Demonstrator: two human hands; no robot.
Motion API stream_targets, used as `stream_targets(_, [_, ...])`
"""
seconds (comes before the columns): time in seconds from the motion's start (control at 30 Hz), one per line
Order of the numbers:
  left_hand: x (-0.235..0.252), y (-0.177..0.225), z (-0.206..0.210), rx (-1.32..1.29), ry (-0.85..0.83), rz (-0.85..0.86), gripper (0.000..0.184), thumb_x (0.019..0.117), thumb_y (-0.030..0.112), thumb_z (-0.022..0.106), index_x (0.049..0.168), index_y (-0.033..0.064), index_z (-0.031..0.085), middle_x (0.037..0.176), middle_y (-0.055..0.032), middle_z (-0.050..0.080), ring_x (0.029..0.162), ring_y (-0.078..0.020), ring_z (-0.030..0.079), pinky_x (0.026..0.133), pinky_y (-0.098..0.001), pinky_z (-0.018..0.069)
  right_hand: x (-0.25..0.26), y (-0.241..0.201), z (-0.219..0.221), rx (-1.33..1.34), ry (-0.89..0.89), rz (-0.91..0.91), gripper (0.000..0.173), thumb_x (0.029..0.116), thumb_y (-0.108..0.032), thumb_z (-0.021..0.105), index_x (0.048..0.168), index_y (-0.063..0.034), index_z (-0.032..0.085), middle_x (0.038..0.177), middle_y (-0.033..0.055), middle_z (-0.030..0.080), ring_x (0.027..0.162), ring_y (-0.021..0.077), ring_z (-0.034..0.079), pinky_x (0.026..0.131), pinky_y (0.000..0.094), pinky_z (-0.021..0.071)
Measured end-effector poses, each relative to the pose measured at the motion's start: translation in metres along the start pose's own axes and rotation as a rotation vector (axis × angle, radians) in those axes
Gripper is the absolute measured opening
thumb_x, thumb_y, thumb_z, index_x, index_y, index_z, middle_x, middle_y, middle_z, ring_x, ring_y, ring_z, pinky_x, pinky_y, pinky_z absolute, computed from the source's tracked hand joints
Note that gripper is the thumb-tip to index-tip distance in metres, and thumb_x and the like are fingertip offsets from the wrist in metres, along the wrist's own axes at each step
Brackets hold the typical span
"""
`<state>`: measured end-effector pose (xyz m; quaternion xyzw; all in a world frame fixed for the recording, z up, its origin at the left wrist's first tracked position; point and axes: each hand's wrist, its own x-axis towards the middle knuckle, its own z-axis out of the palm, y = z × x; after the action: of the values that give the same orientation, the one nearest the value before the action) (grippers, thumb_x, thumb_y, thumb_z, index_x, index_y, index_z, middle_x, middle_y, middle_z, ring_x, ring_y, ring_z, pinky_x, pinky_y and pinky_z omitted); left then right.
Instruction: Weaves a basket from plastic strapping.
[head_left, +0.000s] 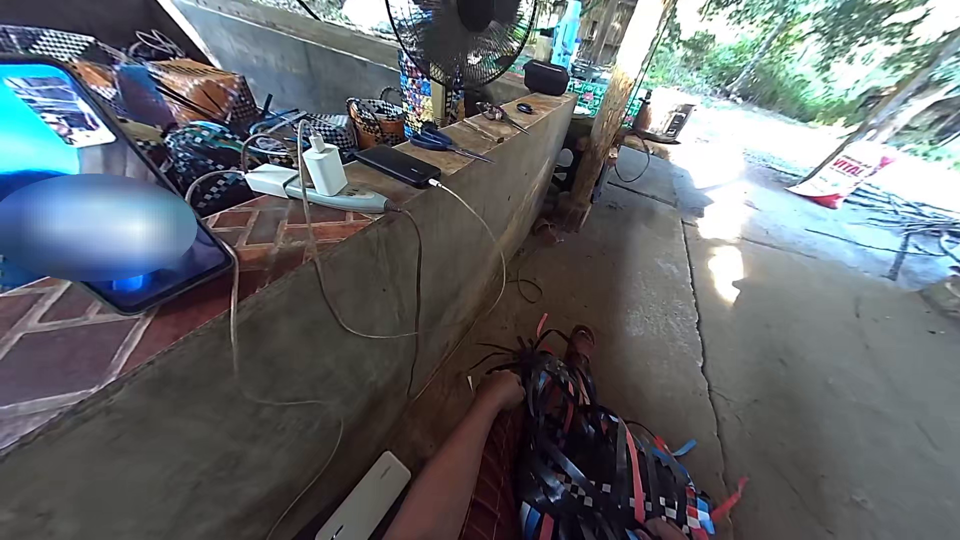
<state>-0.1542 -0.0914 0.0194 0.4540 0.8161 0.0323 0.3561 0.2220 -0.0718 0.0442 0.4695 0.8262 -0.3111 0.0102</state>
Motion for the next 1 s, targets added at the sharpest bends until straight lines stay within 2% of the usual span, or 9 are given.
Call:
stream_targets(0.4, [-0.001,-0.001,0.001,-0.021,0.012,0.007,0.044,0.1083,0.041,0.042,0.134,0.0150,0.067,0.143,-0.0142,0.061,0.136,-0.0347,0.054,0.108,-0.0648,0.0412,-0.001,-0.001,0.000,0.021,0.021,0.017,0.035,0.1026,-0.025,0.060,0.115,0.0061,0.071,0.117,0.0268,0.069,0.115,0.0415,0.064,0.102,0.0567,0.0476])
stream_targets(0.57, [-0.005,0.004,-0.002,-0.169,0.127,-0.023,0.038,0.1056,0.035,0.051,0.134,0.0159,0.067,0.146,-0.0148,0.056,0.138,-0.0346,0.050,0.114,-0.0617,0.0361,-0.002,-0.001,0.001,0.041,0.045,0.003,0.034,0.1017,-0.023,0.061,0.114,0.0073,0.071,0.116,0.0286,0.068,0.114,0.0430,0.064,0.102,0.0570,0.0481])
stream_targets(0.63, [-0.006,0.012,-0.015,-0.275,0.182,0.024,0.039,0.1035,0.031,0.057,0.137,0.0134,0.064,0.149,-0.0179,0.052,0.138,-0.0362,0.050,0.113,-0.0594,0.0405,-0.003,0.000,0.002,0.042,0.053,-0.005,0.034,0.1017,-0.022,0.061,0.114,0.0076,0.071,0.114,0.0291,0.068,0.112,0.0436,0.065,0.100,0.0572,0.0488])
stream_targets(0.73, [-0.026,0.035,-0.056,-0.625,0.227,0.276,0.052,0.1055,0.029,0.058,0.151,0.0050,0.048,0.154,-0.0216,0.047,0.140,-0.0333,0.050,0.115,-0.0498,0.0429,-0.006,0.001,0.001,0.037,0.054,-0.013,0.034,0.1013,-0.023,0.062,0.113,0.0076,0.071,0.112,0.0289,0.069,0.110,0.0433,0.065,0.099,0.0573,0.0496])
stream_targets(0.8, [-0.042,0.057,-0.088,-1.095,0.229,0.520,0.057,0.1111,0.027,0.042,0.161,0.0049,0.027,0.161,-0.0189,0.039,0.142,-0.0282,0.047,0.115,-0.0462,0.0434,-0.007,0.001,0.001,0.040,0.058,-0.015,0.034,0.1008,-0.023,0.062,0.111,0.0078,0.071,0.111,0.0288,0.069,0.109,0.0429,0.066,0.098,0.0573,0.0498])
stream_targets(0.87, [-0.049,0.081,-0.120,-1.594,0.258,0.745,0.058,0.1130,0.042,0.020,0.163,0.0135,0.019,0.160,-0.0119,0.041,0.141,-0.0234,0.049,0.113,-0.0440,0.0440,-0.007,0.001,0.000,0.043,0.052,-0.011,0.034,0.1009,-0.023,0.062,0.112,0.0083,0.071,0.112,0.0293,0.068,0.110,0.0434,0.065,0.099,0.0577,0.0491])
stream_targets(0.93, [-0.056,0.105,-0.161,-1.952,0.308,0.874,0.071,0.1070,0.063,0.017,0.163,0.0199,0.021,0.159,-0.0090,0.040,0.142,-0.0251,0.045,0.112,-0.0478,0.0422,-0.007,0.000,0.000,0.047,0.047,-0.003,0.035,0.1013,-0.023,0.062,0.114,0.0083,0.071,0.113,0.0293,0.068,0.111,0.0439,0.065,0.099,0.0578,0.0489])
stream_targets(0.97, [-0.063,0.115,-0.183,-2.054,0.315,0.920,0.077,0.1048,0.068,0.015,0.165,0.0198,0.017,0.164,-0.0097,0.034,0.147,-0.0266,0.039,0.116,-0.0497,0.0383,-0.008,-0.001,0.001,0.051,0.048,0.008,0.035,0.1013,-0.023,0.062,0.115,0.0083,0.070,0.114,0.0295,0.068,0.111,0.0442,0.065,0.100,0.0580,0.0487])
stream_targets(1.0, [-0.070,0.125,-0.205,-2.119,0.322,0.970,0.080,0.1036,0.070,0.011,0.165,0.0186,0.016,0.164,-0.0105,0.034,0.148,-0.0272,0.039,0.116,-0.0490,0.0386,-0.009,-0.002,0.001,0.053,0.053,0.015,0.035,0.1011,-0.023,0.062,0.116,0.0085,0.070,0.114,0.0299,0.068,0.111,0.0447,0.065,0.100,0.0584,0.0486])
